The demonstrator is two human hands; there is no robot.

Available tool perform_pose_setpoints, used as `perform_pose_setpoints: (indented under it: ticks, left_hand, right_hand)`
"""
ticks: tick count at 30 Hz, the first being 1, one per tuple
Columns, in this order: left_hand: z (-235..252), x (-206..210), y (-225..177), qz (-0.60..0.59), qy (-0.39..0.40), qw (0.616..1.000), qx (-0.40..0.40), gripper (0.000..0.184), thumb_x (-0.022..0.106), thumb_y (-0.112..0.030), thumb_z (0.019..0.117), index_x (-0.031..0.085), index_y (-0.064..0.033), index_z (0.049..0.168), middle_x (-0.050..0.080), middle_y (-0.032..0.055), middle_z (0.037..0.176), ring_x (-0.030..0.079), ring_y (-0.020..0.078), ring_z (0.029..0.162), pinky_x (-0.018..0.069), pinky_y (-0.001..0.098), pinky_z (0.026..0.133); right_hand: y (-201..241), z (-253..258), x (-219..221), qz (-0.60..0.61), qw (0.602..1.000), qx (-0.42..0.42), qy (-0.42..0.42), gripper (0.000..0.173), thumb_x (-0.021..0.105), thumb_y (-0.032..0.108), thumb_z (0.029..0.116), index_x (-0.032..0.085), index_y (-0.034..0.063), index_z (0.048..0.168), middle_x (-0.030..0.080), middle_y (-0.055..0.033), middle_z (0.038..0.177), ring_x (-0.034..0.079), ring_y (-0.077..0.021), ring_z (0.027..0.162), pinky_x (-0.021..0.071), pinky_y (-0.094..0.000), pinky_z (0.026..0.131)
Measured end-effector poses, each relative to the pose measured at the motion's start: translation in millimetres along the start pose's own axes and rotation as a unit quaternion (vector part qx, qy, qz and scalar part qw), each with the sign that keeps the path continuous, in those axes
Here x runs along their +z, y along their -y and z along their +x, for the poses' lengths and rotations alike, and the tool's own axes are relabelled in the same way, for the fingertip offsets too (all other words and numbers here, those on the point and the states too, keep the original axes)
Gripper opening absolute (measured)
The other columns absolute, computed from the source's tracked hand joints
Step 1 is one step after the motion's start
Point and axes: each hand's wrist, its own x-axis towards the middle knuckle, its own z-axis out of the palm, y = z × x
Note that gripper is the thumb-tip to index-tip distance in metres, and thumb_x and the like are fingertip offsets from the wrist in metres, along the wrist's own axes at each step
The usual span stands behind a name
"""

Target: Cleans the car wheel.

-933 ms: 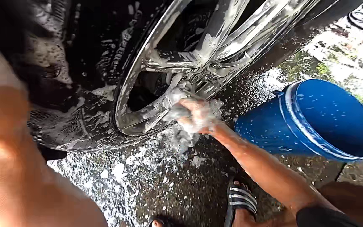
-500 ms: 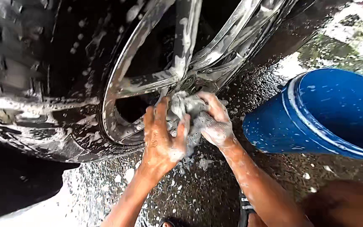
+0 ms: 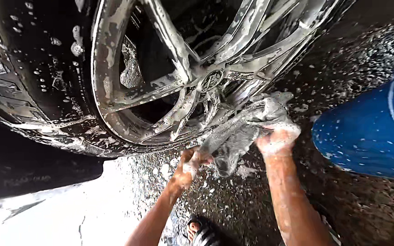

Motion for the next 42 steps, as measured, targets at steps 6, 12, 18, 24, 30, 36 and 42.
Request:
perform_pose_setpoints:
  ticks: [6, 12, 18, 24, 30, 36, 42]
  left_hand:
    - [36.6, 26.5, -51.3, 0.267, 0.091, 0.950, 0.132, 0.022, 0.046, -0.006, 0.1017, 0.058, 0.0100, 0.109, 0.061, 0.0099, 0.087, 0.062, 0.0084, 0.077, 0.0562, 0.0269, 0.073]
    - [52.1, 29.0, -92.8, 0.310, 0.115, 0.925, 0.190, 0.019, 0.057, 0.002, 0.0946, 0.062, 0.0029, 0.113, 0.065, 0.0096, 0.091, 0.063, 0.0123, 0.077, 0.0550, 0.0294, 0.069]
    - [28.5, -27.7, -107.1, 0.356, -0.102, 0.910, 0.186, 0.016, 0.055, -0.012, 0.1032, 0.066, -0.0008, 0.105, 0.067, 0.0036, 0.086, 0.063, 0.0061, 0.069, 0.0559, 0.0244, 0.063]
    - [36.6, -63.5, -113.3, 0.508, -0.084, 0.848, 0.126, 0.032, 0.058, -0.013, 0.1023, 0.059, -0.0023, 0.133, 0.068, 0.0212, 0.108, 0.069, 0.0306, 0.090, 0.0570, 0.0478, 0.079]
    - [50.1, -74.1, -77.1, 0.573, -0.042, 0.773, 0.269, 0.023, 0.065, -0.007, 0.0959, 0.073, -0.0045, 0.117, 0.064, 0.0216, 0.118, 0.067, 0.0343, 0.104, 0.0572, 0.0476, 0.088]
    - [47.8, -82.9, -58.1, 0.651, -0.044, 0.683, 0.328, 0.019, 0.065, -0.017, 0.0948, 0.076, -0.0031, 0.103, 0.061, 0.0283, 0.123, 0.065, 0.0478, 0.102, 0.0575, 0.0552, 0.074]
    - [47.2, -83.2, -58.8, 0.643, -0.034, 0.691, 0.329, 0.027, 0.064, -0.014, 0.0951, 0.073, -0.0023, 0.117, 0.061, 0.0281, 0.123, 0.064, 0.0490, 0.103, 0.0570, 0.0549, 0.074]
  right_hand:
    - [21.3, -7.6, -22.0, -0.537, 0.780, -0.145, 0.289, 0.056, 0.072, 0.019, 0.0780, 0.060, -0.0064, 0.126, 0.047, -0.0301, 0.147, 0.047, -0.0442, 0.136, 0.0418, -0.0636, 0.107]
    - [-15.9, -27.5, 13.4, -0.134, 0.896, -0.159, 0.391, 0.065, 0.072, 0.017, 0.0870, 0.043, 0.0043, 0.144, 0.065, 0.0009, 0.123, 0.065, -0.0023, 0.105, 0.0586, -0.0256, 0.090]
    - [-26.7, -44.7, 66.3, -0.267, 0.855, -0.297, 0.331, 0.033, 0.073, 0.003, 0.0866, 0.071, -0.0049, 0.118, 0.075, -0.0157, 0.107, 0.074, -0.0172, 0.090, 0.0606, -0.0319, 0.082]
    - [-33.3, -41.6, 97.4, -0.530, 0.742, -0.207, 0.355, 0.036, 0.063, 0.020, 0.1016, 0.066, 0.0152, 0.138, 0.075, -0.0165, 0.104, 0.073, -0.0364, 0.089, 0.0574, -0.0563, 0.076]
    - [-1.9, -50.5, 119.1, -0.664, 0.658, -0.187, 0.302, 0.033, 0.056, 0.018, 0.1026, 0.064, 0.0118, 0.134, 0.072, -0.0188, 0.089, 0.071, -0.0398, 0.076, 0.0535, -0.0560, 0.060]
    - [1.3, -46.3, 132.7, -0.622, 0.708, -0.135, 0.305, 0.026, 0.057, 0.019, 0.1033, 0.060, 0.0046, 0.124, 0.068, -0.0237, 0.092, 0.069, -0.0436, 0.084, 0.0535, -0.0599, 0.066]
    - [-20.2, -42.8, 119.1, -0.558, 0.751, -0.158, 0.316, 0.021, 0.066, 0.010, 0.0971, 0.064, 0.0028, 0.116, 0.069, -0.0207, 0.093, 0.070, -0.0372, 0.081, 0.0555, -0.0557, 0.066]
